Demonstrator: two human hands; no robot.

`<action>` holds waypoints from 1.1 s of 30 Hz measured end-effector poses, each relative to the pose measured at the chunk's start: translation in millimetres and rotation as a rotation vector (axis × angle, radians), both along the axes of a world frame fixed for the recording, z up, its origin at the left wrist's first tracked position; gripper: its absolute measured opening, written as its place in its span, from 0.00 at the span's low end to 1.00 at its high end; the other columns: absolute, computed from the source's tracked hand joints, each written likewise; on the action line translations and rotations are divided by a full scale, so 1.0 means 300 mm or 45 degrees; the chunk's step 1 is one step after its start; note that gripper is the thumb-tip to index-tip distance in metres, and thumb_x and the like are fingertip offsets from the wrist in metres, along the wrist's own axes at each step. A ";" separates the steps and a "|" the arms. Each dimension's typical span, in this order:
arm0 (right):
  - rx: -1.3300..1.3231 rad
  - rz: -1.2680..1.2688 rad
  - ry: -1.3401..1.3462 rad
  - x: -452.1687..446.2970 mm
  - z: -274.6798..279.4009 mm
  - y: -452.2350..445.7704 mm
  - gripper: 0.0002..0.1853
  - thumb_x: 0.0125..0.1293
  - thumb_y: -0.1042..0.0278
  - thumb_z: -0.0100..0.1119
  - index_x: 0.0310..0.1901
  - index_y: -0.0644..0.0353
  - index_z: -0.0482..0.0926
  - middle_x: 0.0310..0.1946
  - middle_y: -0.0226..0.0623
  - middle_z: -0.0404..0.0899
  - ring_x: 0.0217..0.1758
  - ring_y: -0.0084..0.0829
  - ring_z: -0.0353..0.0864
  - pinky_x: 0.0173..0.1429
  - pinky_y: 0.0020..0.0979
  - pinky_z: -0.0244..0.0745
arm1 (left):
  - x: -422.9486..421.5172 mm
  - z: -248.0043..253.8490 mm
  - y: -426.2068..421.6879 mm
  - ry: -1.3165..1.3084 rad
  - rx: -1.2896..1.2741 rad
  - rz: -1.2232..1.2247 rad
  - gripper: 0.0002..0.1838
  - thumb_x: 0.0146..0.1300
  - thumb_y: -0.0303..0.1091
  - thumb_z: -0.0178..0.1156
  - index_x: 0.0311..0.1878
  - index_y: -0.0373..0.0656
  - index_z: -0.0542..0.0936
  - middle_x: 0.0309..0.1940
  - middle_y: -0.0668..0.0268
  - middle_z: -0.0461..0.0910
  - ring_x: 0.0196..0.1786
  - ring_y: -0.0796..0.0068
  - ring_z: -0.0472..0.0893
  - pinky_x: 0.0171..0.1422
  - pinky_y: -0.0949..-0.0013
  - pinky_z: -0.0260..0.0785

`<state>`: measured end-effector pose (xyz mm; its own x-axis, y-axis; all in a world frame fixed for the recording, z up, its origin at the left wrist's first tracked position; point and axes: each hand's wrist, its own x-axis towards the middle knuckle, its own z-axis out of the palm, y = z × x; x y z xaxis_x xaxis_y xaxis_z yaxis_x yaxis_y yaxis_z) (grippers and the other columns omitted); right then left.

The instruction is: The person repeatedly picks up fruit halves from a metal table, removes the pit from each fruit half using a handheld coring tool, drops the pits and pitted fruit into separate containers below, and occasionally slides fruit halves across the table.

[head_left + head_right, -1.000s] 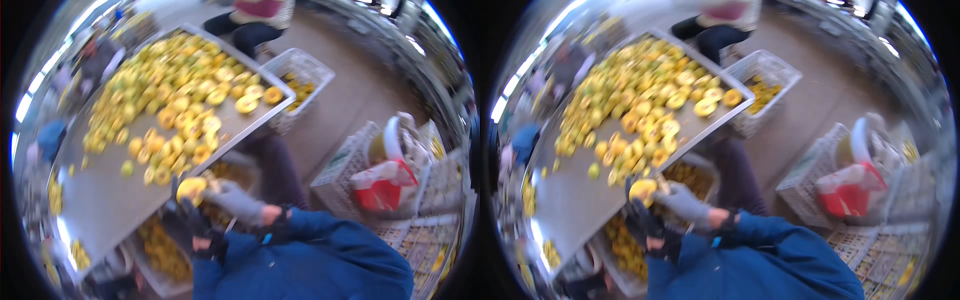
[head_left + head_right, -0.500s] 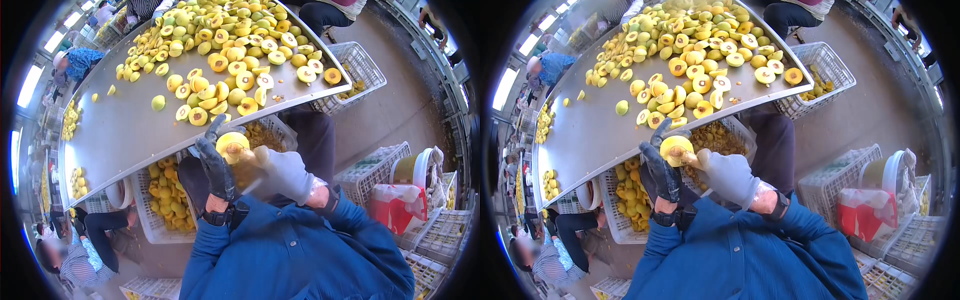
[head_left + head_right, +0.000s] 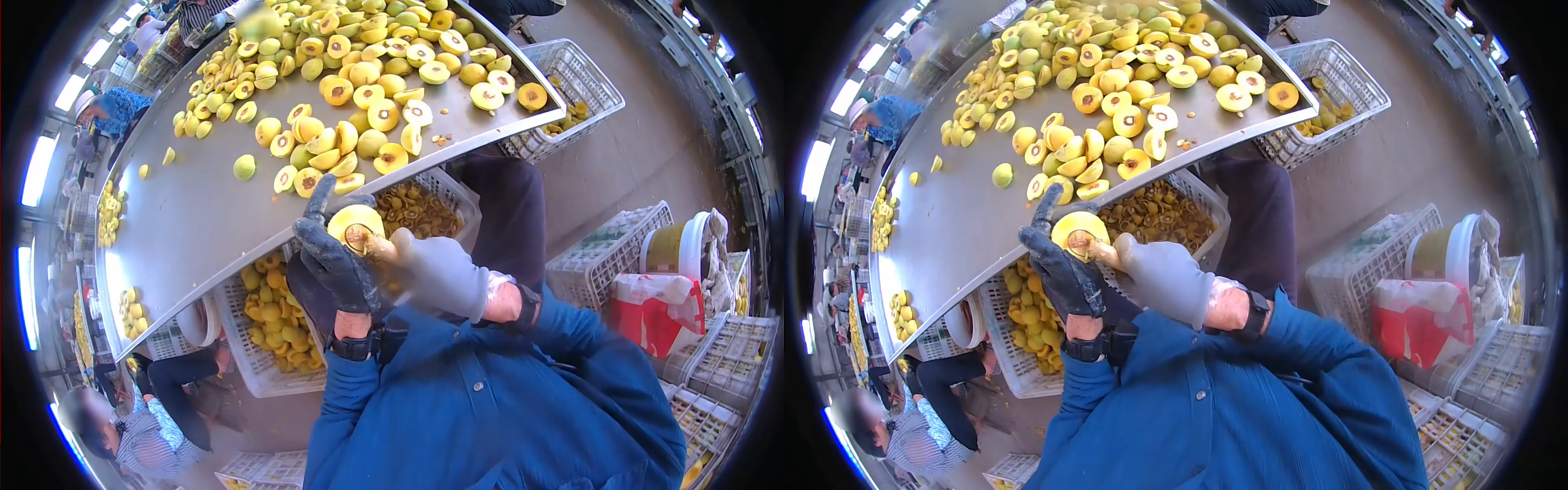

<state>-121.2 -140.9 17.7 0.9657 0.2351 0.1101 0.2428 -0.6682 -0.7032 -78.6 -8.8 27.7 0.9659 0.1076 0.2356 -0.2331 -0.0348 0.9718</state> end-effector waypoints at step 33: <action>2.133 0.686 1.454 -0.040 -0.027 -0.093 0.08 0.68 0.64 0.54 0.32 0.56 0.77 0.17 0.17 0.65 0.14 0.09 0.61 0.16 0.17 0.52 | 0.003 -0.071 -0.097 -0.419 0.257 -0.090 0.33 0.77 0.57 0.33 0.60 0.32 0.69 0.40 0.57 0.74 0.41 0.67 0.74 0.50 0.65 0.70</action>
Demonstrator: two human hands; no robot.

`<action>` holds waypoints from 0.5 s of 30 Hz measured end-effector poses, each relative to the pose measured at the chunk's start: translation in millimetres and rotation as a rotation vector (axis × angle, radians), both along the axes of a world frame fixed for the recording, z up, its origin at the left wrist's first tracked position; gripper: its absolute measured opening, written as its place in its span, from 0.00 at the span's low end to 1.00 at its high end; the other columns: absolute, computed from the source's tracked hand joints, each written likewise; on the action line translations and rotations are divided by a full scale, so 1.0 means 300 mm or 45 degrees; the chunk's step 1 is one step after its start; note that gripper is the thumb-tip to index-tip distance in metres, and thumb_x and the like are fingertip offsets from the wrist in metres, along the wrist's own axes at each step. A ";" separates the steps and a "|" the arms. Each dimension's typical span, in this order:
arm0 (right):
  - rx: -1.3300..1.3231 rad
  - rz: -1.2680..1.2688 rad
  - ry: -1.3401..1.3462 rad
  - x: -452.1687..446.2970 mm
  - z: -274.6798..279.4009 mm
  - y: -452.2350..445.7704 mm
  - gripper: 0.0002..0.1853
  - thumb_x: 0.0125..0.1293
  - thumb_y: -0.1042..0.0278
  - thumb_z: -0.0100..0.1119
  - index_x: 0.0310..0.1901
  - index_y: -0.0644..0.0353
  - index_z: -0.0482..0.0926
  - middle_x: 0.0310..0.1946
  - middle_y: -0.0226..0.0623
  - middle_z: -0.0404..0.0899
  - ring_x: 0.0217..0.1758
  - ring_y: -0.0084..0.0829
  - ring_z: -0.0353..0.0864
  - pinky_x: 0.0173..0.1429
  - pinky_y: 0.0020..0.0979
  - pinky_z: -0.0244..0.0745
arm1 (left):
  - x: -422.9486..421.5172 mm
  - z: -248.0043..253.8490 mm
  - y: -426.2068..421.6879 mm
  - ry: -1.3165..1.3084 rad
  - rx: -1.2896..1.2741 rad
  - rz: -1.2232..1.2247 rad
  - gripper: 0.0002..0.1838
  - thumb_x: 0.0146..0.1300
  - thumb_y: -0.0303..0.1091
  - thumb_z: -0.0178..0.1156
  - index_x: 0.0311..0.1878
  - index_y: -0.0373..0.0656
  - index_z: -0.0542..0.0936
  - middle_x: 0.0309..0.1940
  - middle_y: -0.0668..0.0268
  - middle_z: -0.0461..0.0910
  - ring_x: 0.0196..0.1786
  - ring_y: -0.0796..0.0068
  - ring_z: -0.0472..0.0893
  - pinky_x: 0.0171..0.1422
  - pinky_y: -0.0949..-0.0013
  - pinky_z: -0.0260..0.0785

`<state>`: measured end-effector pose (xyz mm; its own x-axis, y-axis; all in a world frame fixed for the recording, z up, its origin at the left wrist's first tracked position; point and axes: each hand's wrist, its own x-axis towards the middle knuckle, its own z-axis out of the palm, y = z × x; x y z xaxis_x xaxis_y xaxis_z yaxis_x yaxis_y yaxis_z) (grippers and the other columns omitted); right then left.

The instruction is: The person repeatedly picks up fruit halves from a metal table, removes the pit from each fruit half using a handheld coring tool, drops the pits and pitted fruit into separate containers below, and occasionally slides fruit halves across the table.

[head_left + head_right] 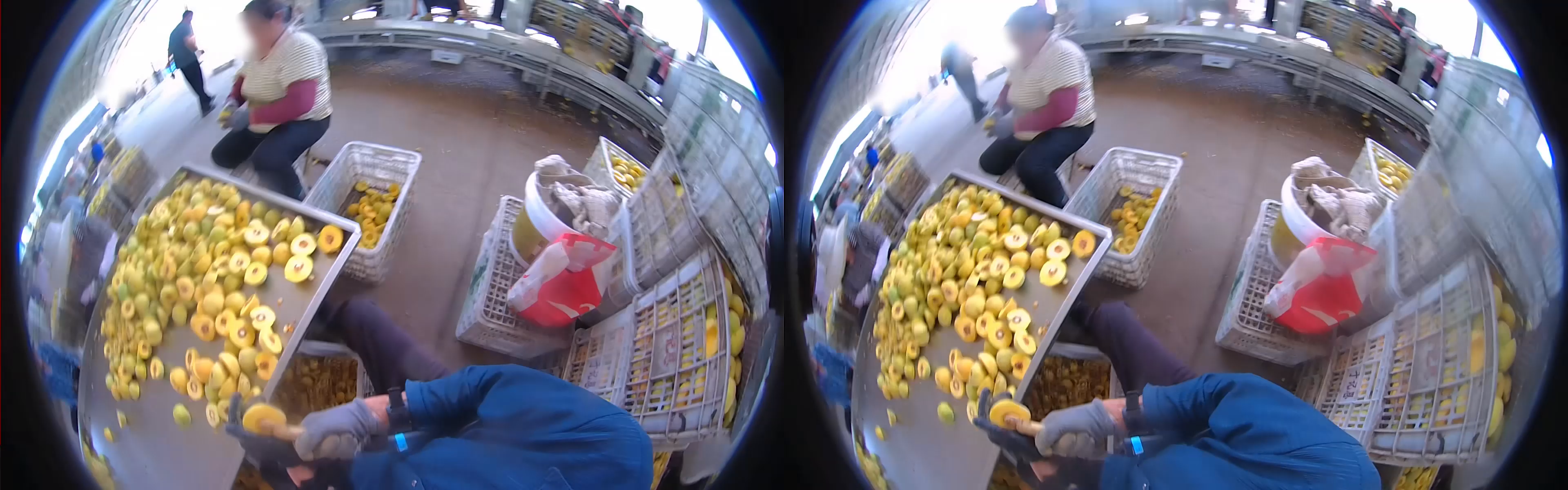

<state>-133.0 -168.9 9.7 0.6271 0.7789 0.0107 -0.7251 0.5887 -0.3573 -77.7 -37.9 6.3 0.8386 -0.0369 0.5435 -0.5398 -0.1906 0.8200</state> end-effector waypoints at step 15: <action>-2.015 -0.679 -1.114 0.098 -0.122 -0.009 0.13 0.61 0.62 0.63 0.41 0.60 0.75 0.27 0.54 0.79 0.35 0.56 0.80 0.38 0.45 0.73 | 0.113 -0.131 0.172 0.650 -0.996 -0.196 0.41 0.73 0.66 0.31 0.64 0.34 0.68 0.54 0.50 0.78 0.54 0.58 0.80 0.59 0.56 0.75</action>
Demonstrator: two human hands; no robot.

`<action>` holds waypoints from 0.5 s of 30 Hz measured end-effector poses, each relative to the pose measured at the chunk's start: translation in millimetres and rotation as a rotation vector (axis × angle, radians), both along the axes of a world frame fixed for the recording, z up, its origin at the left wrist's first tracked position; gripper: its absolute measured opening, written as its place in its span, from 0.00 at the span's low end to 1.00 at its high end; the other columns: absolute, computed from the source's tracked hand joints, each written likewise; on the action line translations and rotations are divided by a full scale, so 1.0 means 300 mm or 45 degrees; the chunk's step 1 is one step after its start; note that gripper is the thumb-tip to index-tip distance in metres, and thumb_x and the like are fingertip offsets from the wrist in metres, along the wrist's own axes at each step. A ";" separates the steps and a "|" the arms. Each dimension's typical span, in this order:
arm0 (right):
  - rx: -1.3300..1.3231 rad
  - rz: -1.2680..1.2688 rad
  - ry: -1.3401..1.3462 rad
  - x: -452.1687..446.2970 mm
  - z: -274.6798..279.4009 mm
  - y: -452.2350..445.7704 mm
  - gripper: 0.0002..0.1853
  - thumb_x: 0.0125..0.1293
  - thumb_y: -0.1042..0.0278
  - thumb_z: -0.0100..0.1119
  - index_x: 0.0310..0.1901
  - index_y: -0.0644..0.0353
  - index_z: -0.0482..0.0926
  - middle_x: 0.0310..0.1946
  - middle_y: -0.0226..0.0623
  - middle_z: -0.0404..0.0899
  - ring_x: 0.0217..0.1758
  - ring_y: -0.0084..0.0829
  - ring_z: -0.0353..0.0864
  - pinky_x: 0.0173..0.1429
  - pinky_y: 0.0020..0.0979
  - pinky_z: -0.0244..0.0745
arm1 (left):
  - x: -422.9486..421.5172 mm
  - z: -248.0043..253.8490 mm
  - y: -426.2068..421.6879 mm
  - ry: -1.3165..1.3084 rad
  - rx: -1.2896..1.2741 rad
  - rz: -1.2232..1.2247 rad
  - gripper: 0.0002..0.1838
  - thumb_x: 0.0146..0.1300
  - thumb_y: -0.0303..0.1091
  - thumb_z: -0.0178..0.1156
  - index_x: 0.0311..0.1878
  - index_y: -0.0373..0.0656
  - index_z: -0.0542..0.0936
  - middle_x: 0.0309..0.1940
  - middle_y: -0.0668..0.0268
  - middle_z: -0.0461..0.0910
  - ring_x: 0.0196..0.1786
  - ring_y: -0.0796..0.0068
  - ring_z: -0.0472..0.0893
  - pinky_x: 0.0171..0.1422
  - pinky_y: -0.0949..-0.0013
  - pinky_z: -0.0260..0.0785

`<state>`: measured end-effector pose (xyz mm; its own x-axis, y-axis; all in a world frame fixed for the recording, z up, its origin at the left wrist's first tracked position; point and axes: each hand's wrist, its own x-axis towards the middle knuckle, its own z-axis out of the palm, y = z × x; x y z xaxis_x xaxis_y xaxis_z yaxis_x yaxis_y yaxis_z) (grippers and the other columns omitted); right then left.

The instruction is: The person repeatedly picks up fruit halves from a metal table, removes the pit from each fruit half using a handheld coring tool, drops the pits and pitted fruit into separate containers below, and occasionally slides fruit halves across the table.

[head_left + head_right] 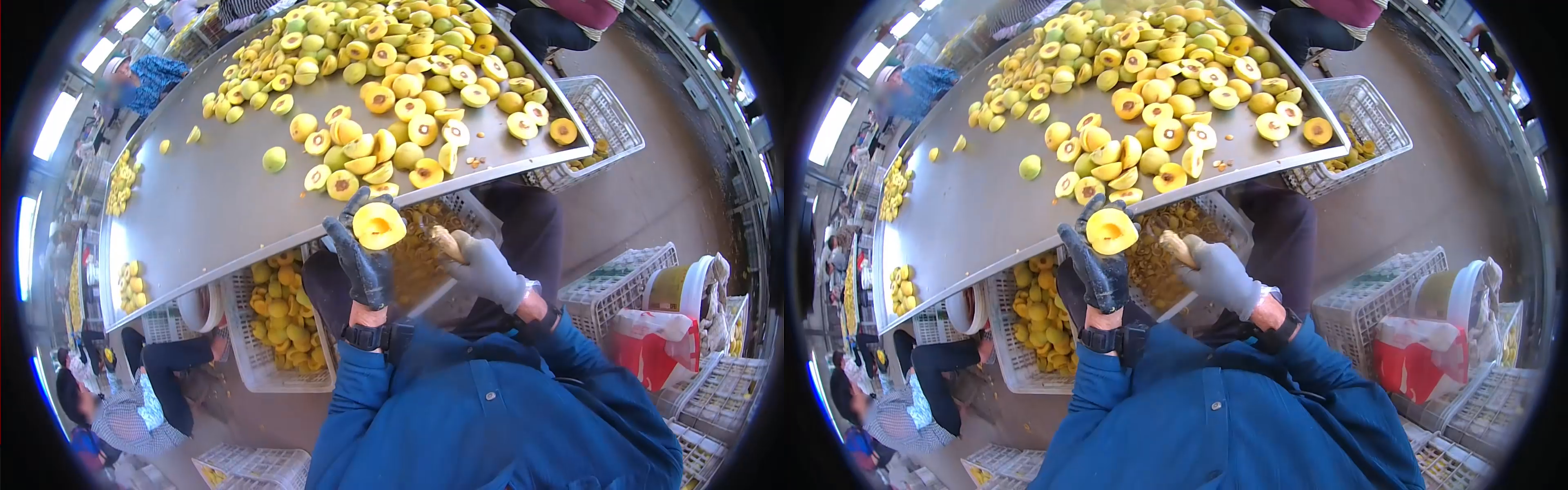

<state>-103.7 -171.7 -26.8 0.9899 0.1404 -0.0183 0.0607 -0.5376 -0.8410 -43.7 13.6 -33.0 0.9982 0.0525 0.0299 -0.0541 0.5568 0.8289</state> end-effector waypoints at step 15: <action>0.080 0.112 -0.198 0.044 0.108 0.276 0.15 0.62 0.67 0.66 0.48 0.61 0.76 0.28 0.53 0.81 0.33 0.50 0.85 0.35 0.41 0.77 | -0.192 -0.090 0.203 0.054 0.248 0.275 0.32 0.70 0.56 0.45 0.64 0.36 0.70 0.56 0.51 0.76 0.59 0.57 0.76 0.64 0.58 0.69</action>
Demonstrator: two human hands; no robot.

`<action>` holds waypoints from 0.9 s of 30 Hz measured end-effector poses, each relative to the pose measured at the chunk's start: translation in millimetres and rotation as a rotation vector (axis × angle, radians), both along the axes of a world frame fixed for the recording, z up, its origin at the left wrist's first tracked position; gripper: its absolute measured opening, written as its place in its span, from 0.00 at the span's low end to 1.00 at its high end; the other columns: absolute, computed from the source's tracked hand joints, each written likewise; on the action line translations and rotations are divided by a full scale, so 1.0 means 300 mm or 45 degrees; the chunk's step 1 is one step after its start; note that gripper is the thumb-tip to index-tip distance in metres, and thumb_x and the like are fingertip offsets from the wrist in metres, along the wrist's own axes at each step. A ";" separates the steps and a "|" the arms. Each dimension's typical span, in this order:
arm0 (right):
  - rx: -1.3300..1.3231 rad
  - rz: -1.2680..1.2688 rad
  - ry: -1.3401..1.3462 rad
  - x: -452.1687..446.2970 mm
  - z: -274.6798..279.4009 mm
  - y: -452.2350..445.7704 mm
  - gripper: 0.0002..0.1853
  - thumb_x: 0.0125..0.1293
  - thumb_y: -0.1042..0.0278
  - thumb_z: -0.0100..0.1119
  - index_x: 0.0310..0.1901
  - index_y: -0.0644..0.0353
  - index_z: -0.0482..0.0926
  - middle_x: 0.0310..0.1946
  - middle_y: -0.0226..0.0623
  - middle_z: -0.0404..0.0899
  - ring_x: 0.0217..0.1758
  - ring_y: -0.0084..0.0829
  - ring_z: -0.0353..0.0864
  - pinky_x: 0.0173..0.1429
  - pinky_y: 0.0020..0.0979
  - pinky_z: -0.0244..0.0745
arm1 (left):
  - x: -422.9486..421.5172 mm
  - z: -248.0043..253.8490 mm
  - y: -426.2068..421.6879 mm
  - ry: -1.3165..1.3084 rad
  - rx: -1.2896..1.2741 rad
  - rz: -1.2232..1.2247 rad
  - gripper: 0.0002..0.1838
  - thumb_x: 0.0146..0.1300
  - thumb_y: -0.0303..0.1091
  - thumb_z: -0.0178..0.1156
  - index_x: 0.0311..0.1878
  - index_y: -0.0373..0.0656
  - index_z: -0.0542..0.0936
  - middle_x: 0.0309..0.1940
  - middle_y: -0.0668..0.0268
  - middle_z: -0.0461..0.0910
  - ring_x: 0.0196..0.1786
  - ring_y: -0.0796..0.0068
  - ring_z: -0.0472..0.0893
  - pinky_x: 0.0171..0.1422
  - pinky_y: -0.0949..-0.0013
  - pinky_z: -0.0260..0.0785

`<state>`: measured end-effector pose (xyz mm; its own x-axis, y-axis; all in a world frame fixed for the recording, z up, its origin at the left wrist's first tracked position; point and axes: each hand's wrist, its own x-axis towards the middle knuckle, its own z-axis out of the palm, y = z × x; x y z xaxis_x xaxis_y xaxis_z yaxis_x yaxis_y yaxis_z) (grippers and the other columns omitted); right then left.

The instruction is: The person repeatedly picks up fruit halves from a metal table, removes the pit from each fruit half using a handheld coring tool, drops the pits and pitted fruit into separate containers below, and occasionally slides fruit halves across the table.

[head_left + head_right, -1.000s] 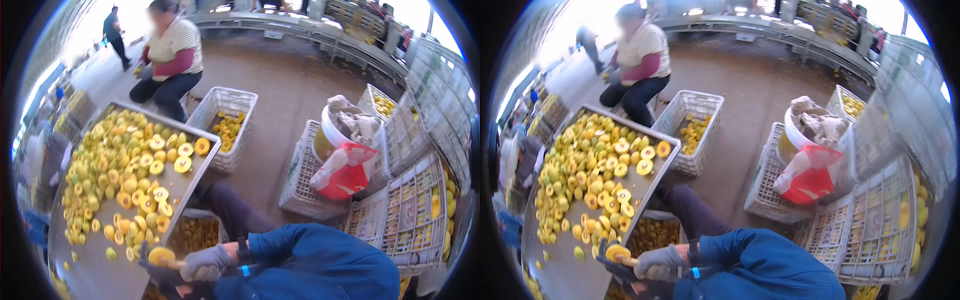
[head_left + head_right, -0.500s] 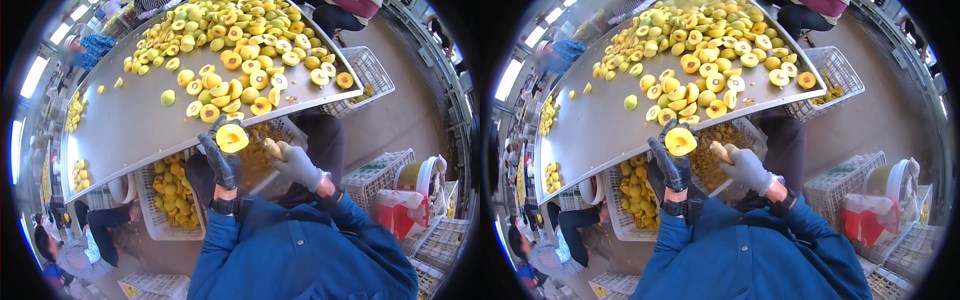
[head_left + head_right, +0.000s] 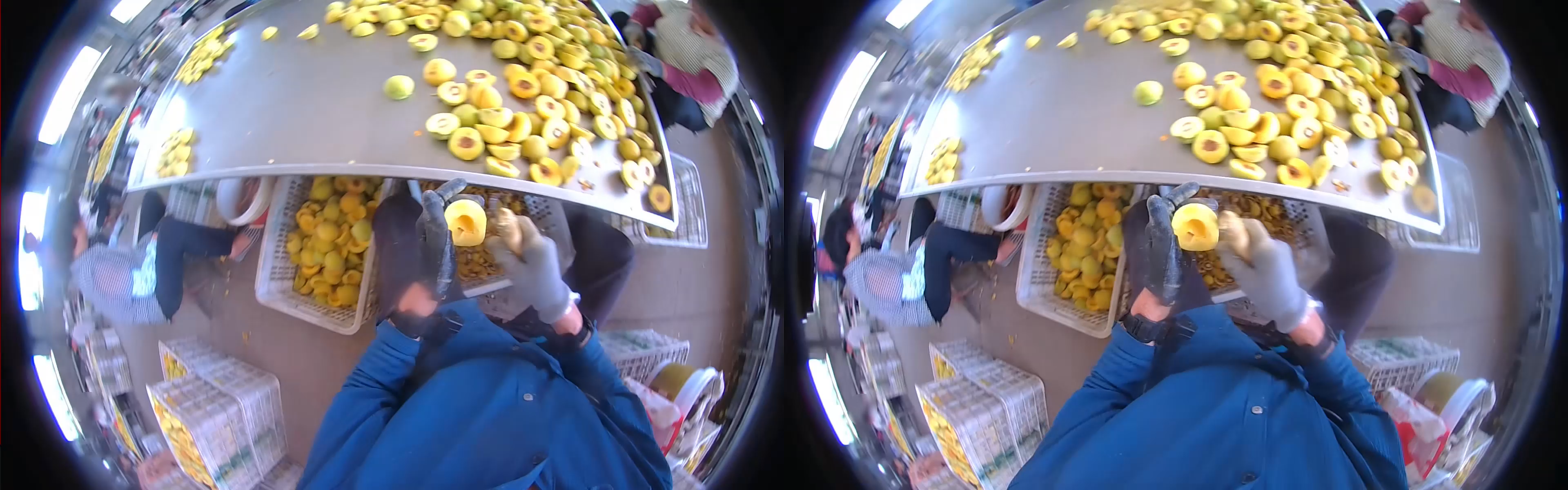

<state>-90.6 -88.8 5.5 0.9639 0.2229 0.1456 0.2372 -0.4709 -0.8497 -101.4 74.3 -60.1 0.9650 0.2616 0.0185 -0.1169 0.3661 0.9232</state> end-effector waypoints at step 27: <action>-0.322 -0.174 0.431 -0.081 -0.331 -0.272 0.15 0.61 0.58 0.64 0.36 0.61 0.73 0.23 0.55 0.78 0.30 0.56 0.80 0.33 0.49 0.73 | 0.846 -0.066 0.311 -0.112 1.839 -0.769 0.38 0.54 0.45 0.70 0.67 0.42 0.69 0.58 0.49 0.75 0.63 0.51 0.73 0.68 0.57 0.65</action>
<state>-114.7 -170.5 -93.9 0.9710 0.0784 -0.2259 -0.1131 -0.6819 -0.7227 152.3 167.6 -79.9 0.8988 -0.4367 -0.0378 -0.3557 -0.7770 0.5194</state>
